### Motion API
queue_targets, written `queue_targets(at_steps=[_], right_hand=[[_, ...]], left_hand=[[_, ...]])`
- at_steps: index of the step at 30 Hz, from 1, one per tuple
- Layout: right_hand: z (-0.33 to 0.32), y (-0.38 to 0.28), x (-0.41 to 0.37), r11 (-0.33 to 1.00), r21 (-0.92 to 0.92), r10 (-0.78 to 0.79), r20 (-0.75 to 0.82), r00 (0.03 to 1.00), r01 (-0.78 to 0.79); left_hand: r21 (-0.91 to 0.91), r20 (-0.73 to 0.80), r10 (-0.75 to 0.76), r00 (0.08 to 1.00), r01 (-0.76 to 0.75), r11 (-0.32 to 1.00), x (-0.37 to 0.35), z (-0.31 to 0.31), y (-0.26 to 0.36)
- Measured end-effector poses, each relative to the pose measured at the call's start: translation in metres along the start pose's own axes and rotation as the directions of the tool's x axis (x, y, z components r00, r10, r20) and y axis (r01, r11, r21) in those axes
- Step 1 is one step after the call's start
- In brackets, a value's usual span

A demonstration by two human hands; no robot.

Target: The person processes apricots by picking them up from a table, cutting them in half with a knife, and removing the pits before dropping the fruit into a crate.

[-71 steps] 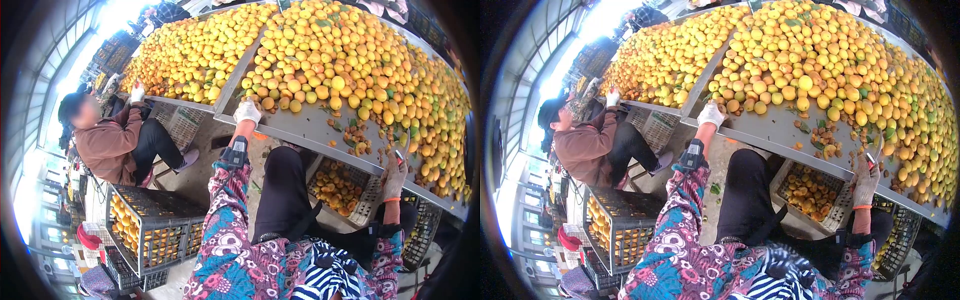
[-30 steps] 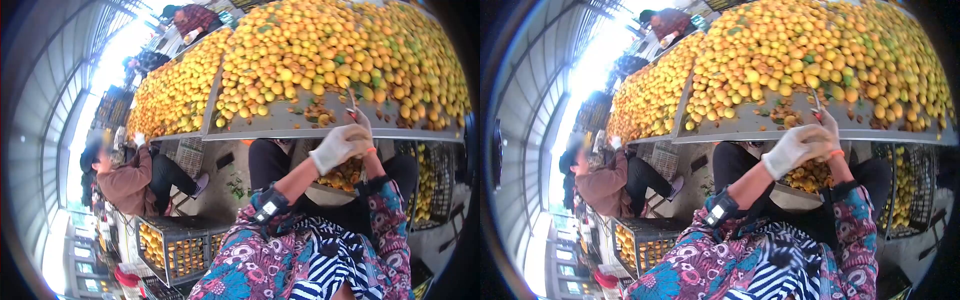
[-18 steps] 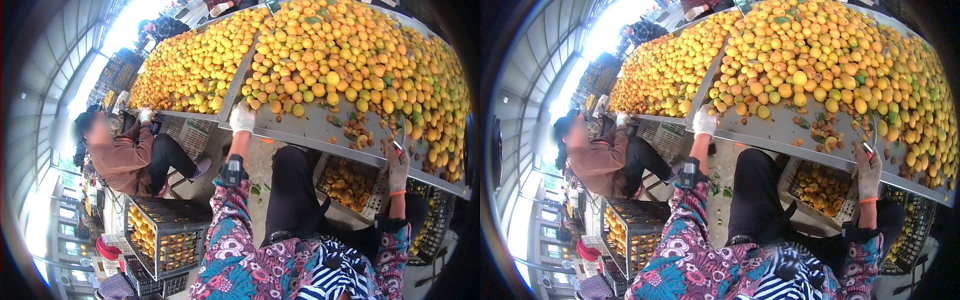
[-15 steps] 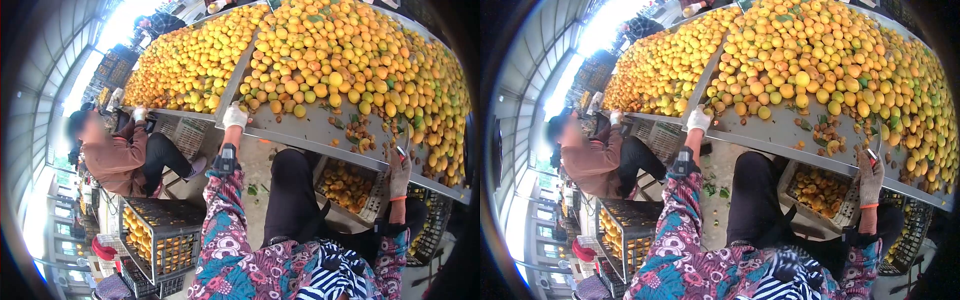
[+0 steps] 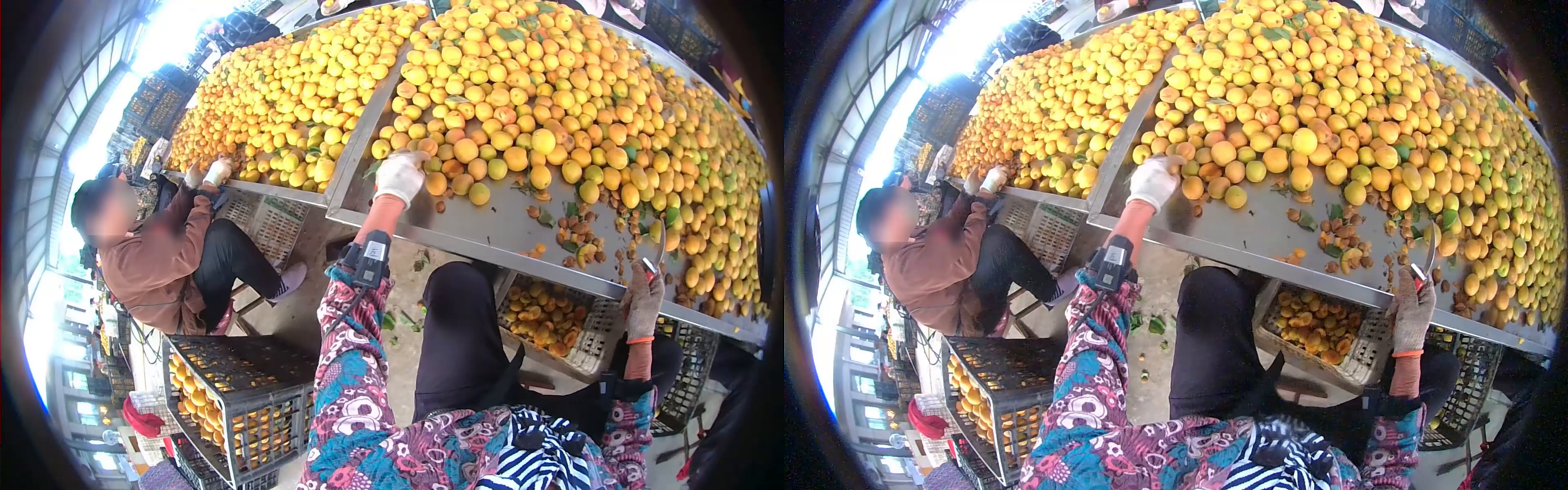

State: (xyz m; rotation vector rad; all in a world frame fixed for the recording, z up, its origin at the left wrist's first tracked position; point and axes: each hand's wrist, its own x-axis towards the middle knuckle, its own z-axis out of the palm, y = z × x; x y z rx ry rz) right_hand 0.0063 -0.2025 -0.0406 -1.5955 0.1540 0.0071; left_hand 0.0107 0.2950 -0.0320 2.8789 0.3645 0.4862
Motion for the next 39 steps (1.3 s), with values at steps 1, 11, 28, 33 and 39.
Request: queue_targets(at_steps=[1,11,28,33,39], right_hand=[[0.0,-0.001,0.002,1.0,-0.007,0.001,0.007,1.0,-0.001],[0.005,-0.019,-0.01,0.999,0.029,0.013,0.055,0.998,-0.014],[0.0,-0.02,-0.009,0.996,0.088,-0.003,0.148,0.989,-0.011],[-0.009,-0.028,0.026,0.918,-0.301,-0.214,0.174,0.961,0.259],[0.014,-0.072,0.062,0.35,-0.834,-0.004,0.453,0.891,0.426]], left_hand=[[0.125,0.017,0.095,0.995,-0.097,0.987,0.004,0.008,0.001],[0.289,0.447,0.067,0.892,-0.215,0.933,0.016,0.003,0.033],[0.049,0.289,0.113,0.951,-0.133,0.99,-0.012,0.077,0.19],[-0.192,0.335,0.032,0.942,0.035,0.981,-0.019,0.044,0.208],[-0.749,-0.213,-0.363,0.907,0.087,0.657,-0.039,0.052,0.107]])
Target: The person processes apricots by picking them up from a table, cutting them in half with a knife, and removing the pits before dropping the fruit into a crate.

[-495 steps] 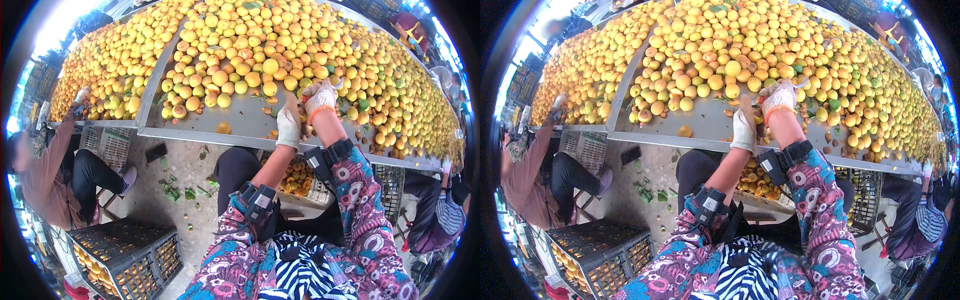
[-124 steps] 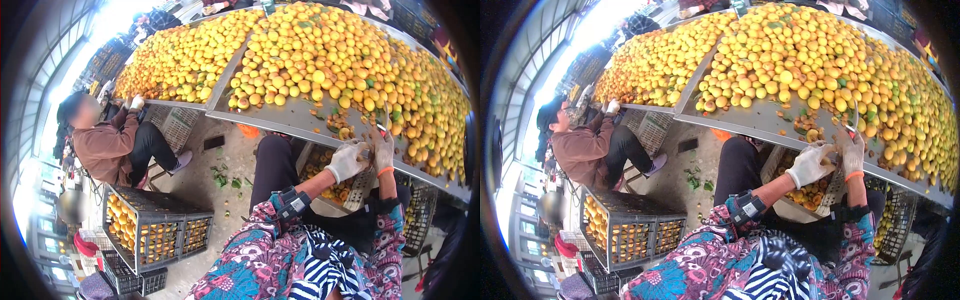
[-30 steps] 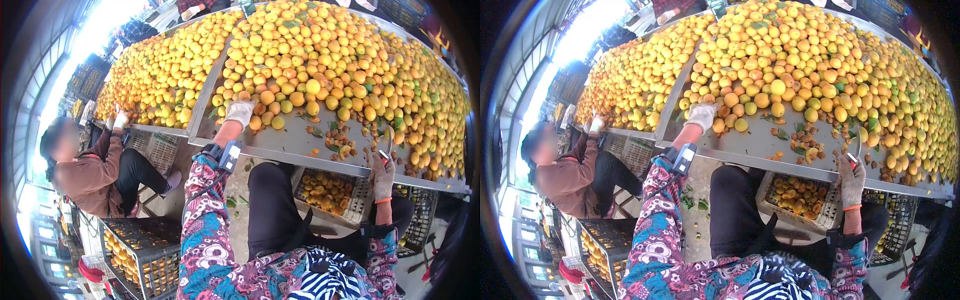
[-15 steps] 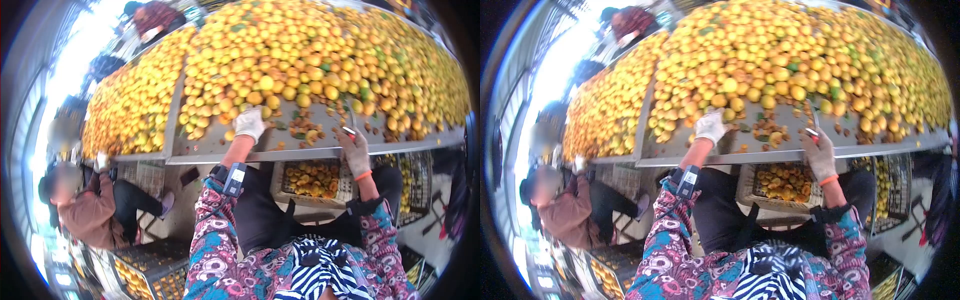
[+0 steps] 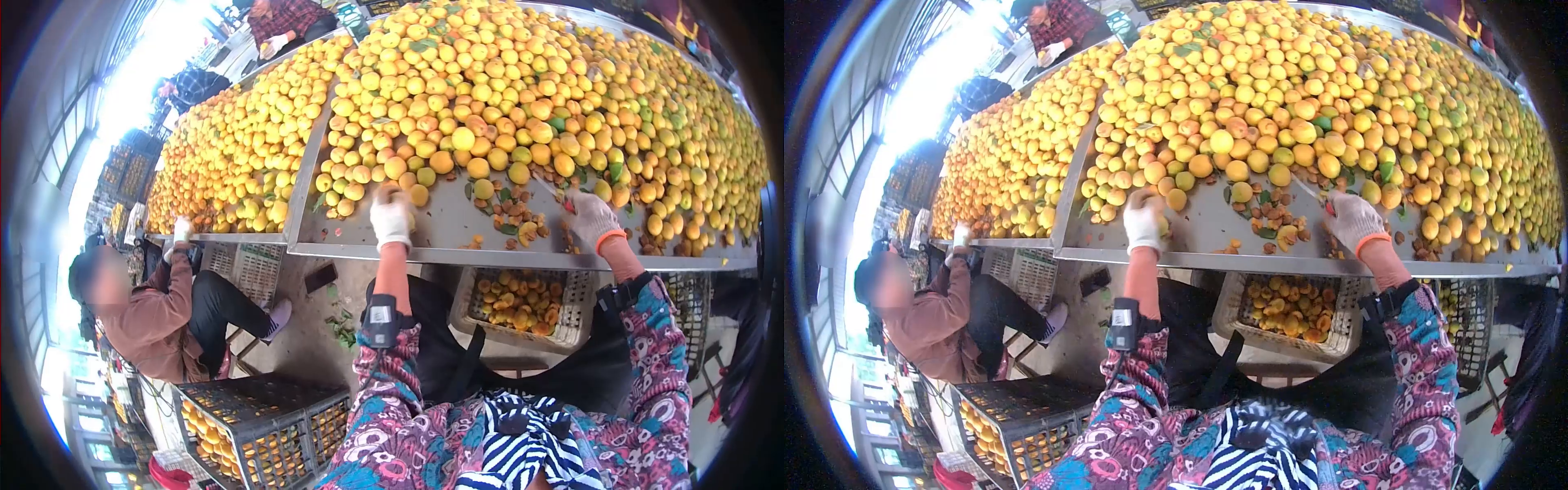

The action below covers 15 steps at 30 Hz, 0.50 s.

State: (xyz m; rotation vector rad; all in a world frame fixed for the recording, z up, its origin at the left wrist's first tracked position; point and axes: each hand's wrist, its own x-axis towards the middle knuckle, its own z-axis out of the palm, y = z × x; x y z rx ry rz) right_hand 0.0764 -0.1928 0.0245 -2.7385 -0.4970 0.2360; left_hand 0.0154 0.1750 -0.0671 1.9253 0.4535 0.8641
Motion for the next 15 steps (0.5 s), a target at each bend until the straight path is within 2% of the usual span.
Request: queue_targets(at_steps=[1,2,3,6,7,8,10,11,13,14,15], right_hand=[[0.006,0.004,0.005,0.991,-0.125,-0.035,0.012,0.999,0.037],[0.012,0.005,0.009,0.966,-0.247,-0.067,0.031,0.997,0.073],[0.001,-0.013,0.007,0.953,-0.294,-0.092,-0.028,0.995,0.079],[-0.008,-0.071,0.02,0.978,-0.072,-0.197,-0.032,0.98,0.195],[0.0,-0.087,0.031,0.96,-0.055,-0.275,-0.018,0.961,0.273],[0.015,-0.103,0.042,0.935,-0.036,-0.354,-0.005,0.935,0.353],[0.037,-0.132,0.054,0.919,-0.149,-0.365,0.036,0.93,0.366],[0.05,-0.135,0.065,0.896,-0.227,-0.371,0.094,0.924,0.383],[0.076,-0.14,0.082,0.829,-0.368,-0.361,0.222,0.906,0.421],[0.073,-0.146,0.086,0.866,-0.318,-0.329,0.219,0.918,0.386],[0.07,-0.157,0.089,0.898,-0.266,-0.298,0.218,0.929,0.351]], left_hand=[[-0.247,-0.084,-0.183,0.979,0.158,0.956,0.0,-0.01,0.007],[-0.487,-0.118,-0.374,0.92,0.275,0.829,0.0,-0.019,0.013],[-0.564,-0.094,-0.451,0.887,0.326,0.759,0.001,-0.024,0.002],[-0.715,-0.07,-0.597,0.799,0.377,0.589,-0.003,-0.031,0.025],[-0.697,-0.077,-0.532,0.843,0.336,0.634,0.001,-0.03,0.012],[-0.693,-0.048,-0.546,0.836,0.365,0.621,0.0,-0.029,0.002],[-0.689,0.008,-0.565,0.825,0.414,0.595,0.0,-0.034,0.019],[-0.716,-0.001,-0.555,0.832,0.387,0.581,0.004,-0.029,0.004],[-0.769,0.066,-0.641,0.764,0.449,0.455,0.001,-0.039,0.028],[-0.79,0.112,-0.679,0.726,0.479,0.382,0.003,-0.042,0.042],[-0.807,0.095,-0.704,0.704,0.468,0.359,0.007,-0.041,0.047]])
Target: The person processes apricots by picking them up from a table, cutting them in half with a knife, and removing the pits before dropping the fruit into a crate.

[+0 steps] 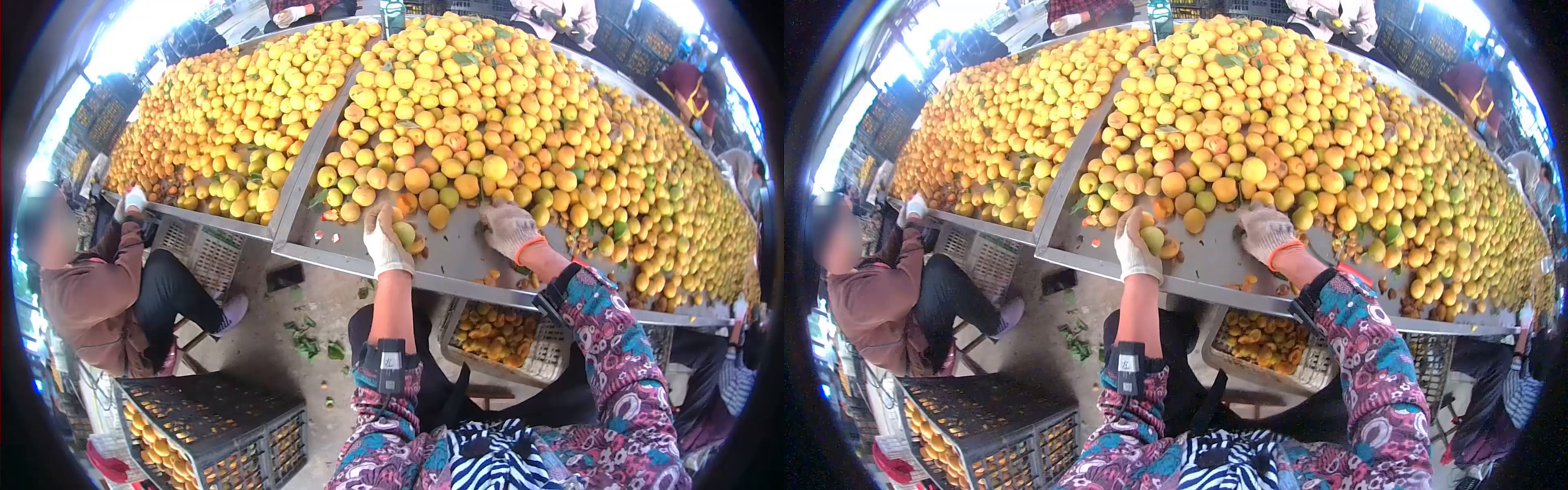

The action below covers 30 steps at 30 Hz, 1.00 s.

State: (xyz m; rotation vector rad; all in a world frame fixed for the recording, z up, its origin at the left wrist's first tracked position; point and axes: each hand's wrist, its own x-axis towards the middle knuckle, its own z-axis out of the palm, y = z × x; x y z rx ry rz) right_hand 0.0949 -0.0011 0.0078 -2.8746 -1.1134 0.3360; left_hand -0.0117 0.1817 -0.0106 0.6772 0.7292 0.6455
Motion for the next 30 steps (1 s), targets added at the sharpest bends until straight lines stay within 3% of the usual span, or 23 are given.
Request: queue_targets(at_steps=[2,5,6,9,10,14,16,19,20,21,23,24,27,29,30], right_hand=[[-0.02,-0.025,0.014,0.995,0.1,0.028,-0.05,0.998,-0.023],[-0.026,-0.047,0.05,0.987,0.049,-0.144,-0.143,0.979,0.152],[-0.022,-0.055,0.068,0.993,-0.06,-0.102,-0.03,0.994,0.1],[-0.018,-0.062,0.093,0.989,-0.142,-0.047,0.037,0.998,0.051],[-0.016,-0.062,0.098,0.985,-0.152,-0.08,-0.024,0.997,0.075],[-0.019,-0.075,0.096,0.996,-0.08,-0.03,0.062,0.998,0.035],[-0.008,-0.068,0.086,0.998,-0.027,-0.066,-0.026,0.998,0.065],[-0.007,-0.072,0.09,0.998,0.039,-0.047,-0.078,0.996,0.05],[0.007,-0.069,0.099,0.993,0.098,-0.048,-0.13,0.99,0.061],[0.018,-0.066,0.107,0.991,0.079,-0.087,-0.219,0.972,0.106],[0.013,-0.072,0.114,0.997,0.071,-0.023,-0.176,0.984,0.036],[0.002,-0.072,0.114,0.98,0.198,-0.023,0.003,1.0,0.022],[-0.003,-0.066,0.104,0.984,0.174,-0.026,0.289,0.957,-0.026],[-0.007,-0.058,0.064,0.969,0.248,-0.041,0.222,0.974,-0.016],[-0.004,-0.053,0.052,0.969,0.249,-0.049,0.181,0.982,0.002]], left_hand=[[0.023,0.054,0.021,0.998,-0.022,0.999,0.007,-0.001,-0.002],[-0.007,0.103,0.058,0.993,-0.058,0.998,0.015,-0.006,-0.011],[-0.032,0.088,0.082,0.993,-0.079,0.996,0.016,-0.001,-0.01],[-0.053,0.084,0.074,0.994,-0.07,0.996,0.016,-0.001,-0.008],[-0.045,0.089,0.091,0.992,-0.087,0.995,0.022,-0.003,-0.015],[0.023,0.132,0.079,0.988,-0.082,0.996,0.028,-0.009,-0.017],[0.011,0.146,0.008,0.989,-0.009,1.0,0.013,-0.001,-0.007],[0.001,0.138,0.052,0.989,-0.053,0.999,0.011,0.001,-0.011],[0.052,0.168,-0.029,0.985,0.021,0.998,0.004,0.0,-0.005],[0.107,0.168,0.109,0.98,-0.128,0.986,0.009,-0.002,-0.014],[0.117,0.166,0.068,0.984,-0.088,0.989,0.014,-0.007,-0.019],[0.12,0.172,0.055,0.983,-0.076,0.99,0.016,-0.008,-0.019],[0.143,0.182,0.069,0.981,-0.096,0.985,0.026,-0.016,-0.017],[0.166,0.207,0.138,0.969,-0.174,0.971,0.03,-0.017,-0.017],[0.069,0.13,0.086,0.988,-0.096,0.993,0.027,-0.01,-0.013]])
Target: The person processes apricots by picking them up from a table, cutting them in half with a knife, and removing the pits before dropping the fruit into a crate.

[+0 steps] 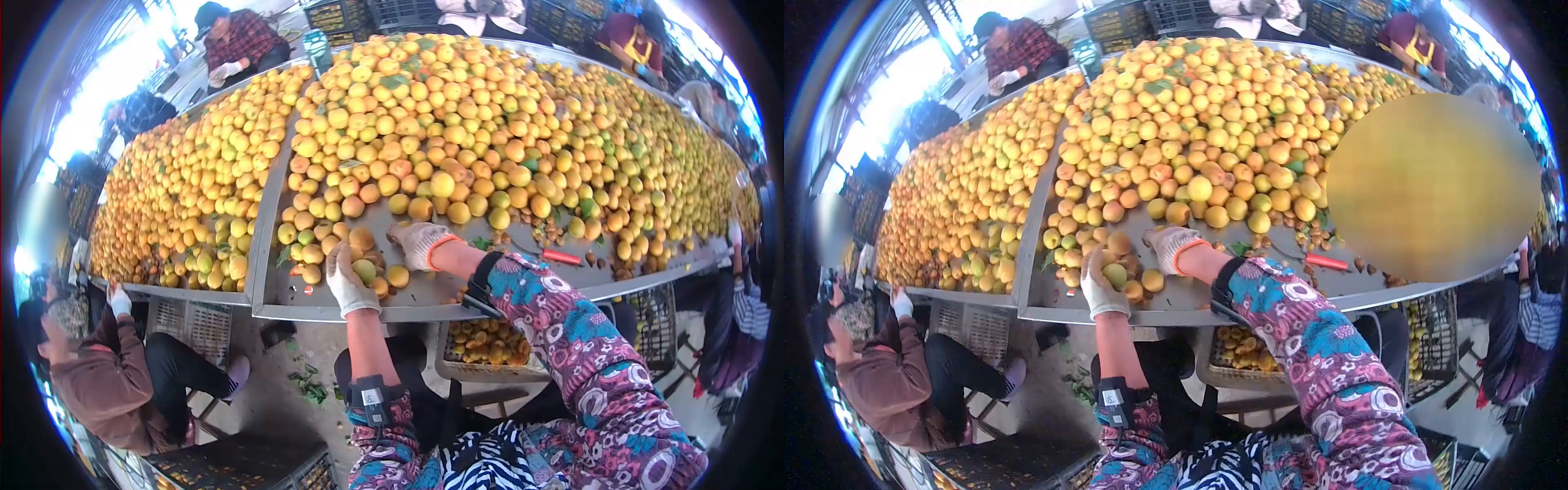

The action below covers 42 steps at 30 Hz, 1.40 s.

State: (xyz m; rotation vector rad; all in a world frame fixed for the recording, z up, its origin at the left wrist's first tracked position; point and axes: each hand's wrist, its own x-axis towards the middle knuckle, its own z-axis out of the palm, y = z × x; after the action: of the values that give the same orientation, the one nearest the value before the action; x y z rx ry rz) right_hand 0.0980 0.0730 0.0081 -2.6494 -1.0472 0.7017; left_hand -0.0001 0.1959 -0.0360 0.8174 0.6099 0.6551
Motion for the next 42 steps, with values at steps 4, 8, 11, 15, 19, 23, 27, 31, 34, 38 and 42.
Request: queue_targets(at_steps=[4,8,11,15,19,23,27,31,34,38,42], right_hand=[[-0.013,0.026,-0.061,0.92,0.369,0.151,-0.032,0.988,-0.129],[-0.016,0.044,-0.125,0.752,0.658,0.13,-0.219,0.967,0.048],[-0.001,0.064,-0.188,0.522,0.768,0.029,-0.451,0.892,0.372],[-0.034,0.088,-0.34,0.304,0.948,0.316,-0.189,0.93,0.09],[0.0,0.161,-0.45,0.4,0.877,0.529,-0.457,0.715,0.265],[0.023,0.242,-0.556,0.359,0.906,0.743,-0.424,0.518,0.226],[0.158,0.474,-0.614,0.663,0.44,0.711,-0.624,0.325,-0.606],[0.077,0.396,-0.52,0.529,0.842,0.739,-0.394,0.546,-0.107],[-0.005,0.267,-0.419,0.612,0.79,0.514,-0.437,0.738,0.042],[-0.066,0.142,-0.321,0.769,0.629,0.182,-0.384,0.905,0.112],[-0.084,0.068,-0.246,0.863,0.485,-0.011,-0.257,0.966,0.138]], left_hand=[[0.071,0.123,-0.015,0.992,0.007,0.997,-0.021,0.011,0.005],[0.217,0.291,-0.078,0.954,0.013,0.976,-0.053,0.033,-0.005],[0.339,0.891,0.27,0.364,-0.931,0.136,-0.101,0.069,-0.033],[0.297,0.873,0.1,0.478,-0.682,0.668,-0.218,0.14,-0.079],[0.354,0.89,-0.255,0.378,-0.22,0.909,-0.341,0.21,-0.133],[0.577,0.777,-0.626,0.072,0.317,0.753,-0.435,0.254,-0.209],[0.293,0.895,-0.419,0.157,0.503,0.813,-0.416,0.241,-0.266],[0.373,0.752,-0.53,0.392,0.409,0.833,-0.335,0.212,-0.155],[0.18,0.758,-0.247,0.603,0.171,0.969,-0.252,0.17,-0.086],[0.607,0.446,0.469,0.762,-0.643,0.467,-0.089,0.075,0.003],[0.929,0.31,0.451,0.837,-0.367,0.042,0.048,-0.018,0.07]])
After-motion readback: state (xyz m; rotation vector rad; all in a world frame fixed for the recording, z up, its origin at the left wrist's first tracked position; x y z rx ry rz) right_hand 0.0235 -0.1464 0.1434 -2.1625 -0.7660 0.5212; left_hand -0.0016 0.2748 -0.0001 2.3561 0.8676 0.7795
